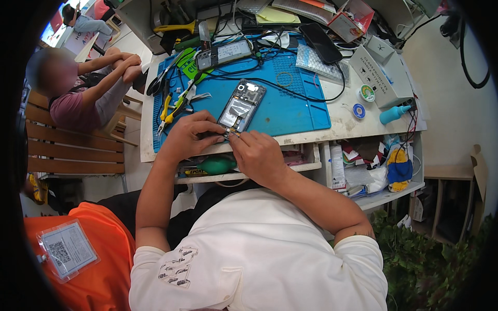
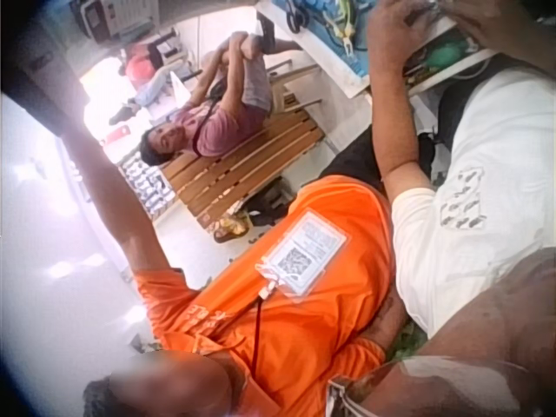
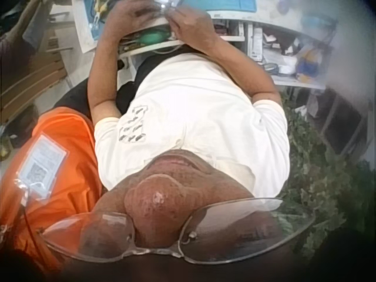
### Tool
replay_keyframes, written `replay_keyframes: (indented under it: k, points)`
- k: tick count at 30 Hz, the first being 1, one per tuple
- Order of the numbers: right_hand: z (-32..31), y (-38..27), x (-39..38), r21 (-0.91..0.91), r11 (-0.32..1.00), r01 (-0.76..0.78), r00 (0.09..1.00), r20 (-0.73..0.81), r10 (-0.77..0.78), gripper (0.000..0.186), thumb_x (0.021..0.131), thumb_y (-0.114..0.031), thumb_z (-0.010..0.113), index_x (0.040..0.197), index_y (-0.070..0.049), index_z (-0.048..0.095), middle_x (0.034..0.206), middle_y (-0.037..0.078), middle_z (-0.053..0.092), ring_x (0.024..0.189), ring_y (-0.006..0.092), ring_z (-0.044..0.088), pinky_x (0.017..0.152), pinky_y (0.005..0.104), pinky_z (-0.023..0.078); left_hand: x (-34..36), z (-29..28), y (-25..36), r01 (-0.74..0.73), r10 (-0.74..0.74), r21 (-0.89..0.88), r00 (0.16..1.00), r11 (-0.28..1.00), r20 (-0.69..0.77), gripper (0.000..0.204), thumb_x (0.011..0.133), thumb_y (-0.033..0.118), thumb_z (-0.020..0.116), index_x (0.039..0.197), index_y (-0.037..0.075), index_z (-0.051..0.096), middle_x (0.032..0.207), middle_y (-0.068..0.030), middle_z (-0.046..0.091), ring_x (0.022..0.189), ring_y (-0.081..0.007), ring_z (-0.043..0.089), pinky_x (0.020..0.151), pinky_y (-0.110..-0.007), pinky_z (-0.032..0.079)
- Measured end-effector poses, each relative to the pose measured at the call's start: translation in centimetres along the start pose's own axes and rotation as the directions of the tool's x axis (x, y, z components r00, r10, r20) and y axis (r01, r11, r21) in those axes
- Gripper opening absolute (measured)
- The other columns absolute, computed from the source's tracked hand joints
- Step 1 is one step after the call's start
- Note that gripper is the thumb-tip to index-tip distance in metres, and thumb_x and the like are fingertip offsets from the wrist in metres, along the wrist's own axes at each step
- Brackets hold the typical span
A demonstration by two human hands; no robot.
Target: The person uses a soldering iron and a heat gun to repair a circuit board from a disassembled smartphone on a workbench. They handle the board and components with tweezers and their hands, then place the board back into the smartphone frame.
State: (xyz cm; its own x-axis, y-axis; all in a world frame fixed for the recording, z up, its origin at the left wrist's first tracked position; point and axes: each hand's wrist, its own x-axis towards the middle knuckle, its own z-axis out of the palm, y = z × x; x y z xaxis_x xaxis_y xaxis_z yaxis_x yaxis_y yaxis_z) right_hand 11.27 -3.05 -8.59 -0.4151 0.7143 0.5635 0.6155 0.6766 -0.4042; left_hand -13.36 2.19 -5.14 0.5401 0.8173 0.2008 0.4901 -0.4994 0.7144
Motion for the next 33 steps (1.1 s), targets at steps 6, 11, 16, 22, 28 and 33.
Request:
replay_keyframes:
  k: [6, 11, 16, 22, 28, 33]
  points:
    - [-0.2, 0.16, 0.0, -0.014, 1.0, 0.005, 1.0, 0.001, -0.005, 0.02, 0.094, -0.009, 0.08, 0.114, -0.004, 0.081, 0.085, 0.006, 0.069, 0.078, 0.0257, 0.07, 0.068, 0.041, 0.054, 0.1, -0.04, -0.47, -0.001, 0.001, 0.01, 1.0, 1.0, 0.024, 0.026, 0.086, 0.006, 0.096, 0.11, 0.009, 0.089, 0.099, -0.0071, 0.076, 0.084, -0.0228, 0.075, 0.075, -0.034, 0.06]
    - [0.01, 0.27, -0.14, -0.004, 1.0, -0.001, 1.0, -0.003, 0.001, 0.022, 0.095, -0.01, 0.08, 0.116, -0.003, 0.082, 0.086, 0.006, 0.069, 0.078, 0.0255, 0.07, 0.068, 0.041, 0.054, 0.37, -0.13, -0.45, -0.013, 0.013, 0.007, 0.999, 1.0, 0.029, 0.025, 0.086, 0.006, 0.095, 0.11, 0.008, 0.09, 0.098, -0.0072, 0.077, 0.084, -0.0224, 0.076, 0.075, -0.034, 0.059]
    - [-0.36, 0.18, -0.09, -0.031, 0.999, 0.016, 1.0, 0.014, -0.016, 0.026, 0.096, -0.011, 0.079, 0.12, -0.001, 0.081, 0.085, 0.006, 0.068, 0.078, 0.025, 0.069, 0.068, 0.0403, 0.053, 0.25, 0.03, -0.4, 0.005, -0.005, -0.02, 1.0, 1.0, 0.029, 0.026, 0.086, 0.005, 0.095, 0.111, 0.009, 0.09, 0.098, -0.0068, 0.077, 0.084, -0.0221, 0.075, 0.075, -0.034, 0.059]
    - [-0.31, 0.2, -0.22, -0.07, 0.997, 0.035, 0.999, 0.034, -0.032, 0.032, 0.095, -0.011, 0.08, 0.124, 0.0, 0.08, 0.085, 0.005, 0.067, 0.078, 0.0234, 0.068, 0.067, 0.0392, 0.053, 0.13, 0.18, -0.45, 0.006, -0.006, -0.017, 1.0, 1.0, 0.017, 0.027, 0.085, 0.005, 0.095, 0.111, 0.011, 0.091, 0.098, -0.006, 0.077, 0.083, -0.021, 0.075, 0.075, -0.033, 0.059]
    - [-0.19, -0.09, -0.18, -0.064, 0.998, 0.009, 1.0, 0.02, -0.008, 0.028, 0.097, -0.01, 0.08, 0.123, -0.001, 0.08, 0.085, 0.008, 0.067, 0.074, 0.0278, 0.066, 0.064, 0.042, 0.052, 0.07, 0.32, -0.66, 0.005, -0.005, -0.027, 1.0, 1.0, 0.015, 0.027, 0.084, 0.005, 0.096, 0.111, 0.011, 0.091, 0.097, -0.0058, 0.078, 0.083, -0.0207, 0.075, 0.075, -0.033, 0.059]
    - [-0.29, -0.41, -0.04, -0.089, 0.996, 0.001, 0.999, 0.034, 0.002, 0.029, 0.097, -0.01, 0.081, 0.124, -0.001, 0.08, 0.085, 0.008, 0.065, 0.076, 0.0276, 0.066, 0.064, 0.0417, 0.052, -0.03, 0.48, -0.71, 0.006, -0.006, -0.025, 1.0, 1.0, 0.003, 0.028, 0.084, 0.004, 0.096, 0.11, 0.01, 0.091, 0.097, -0.0058, 0.078, 0.083, -0.0205, 0.075, 0.074, -0.033, 0.058]
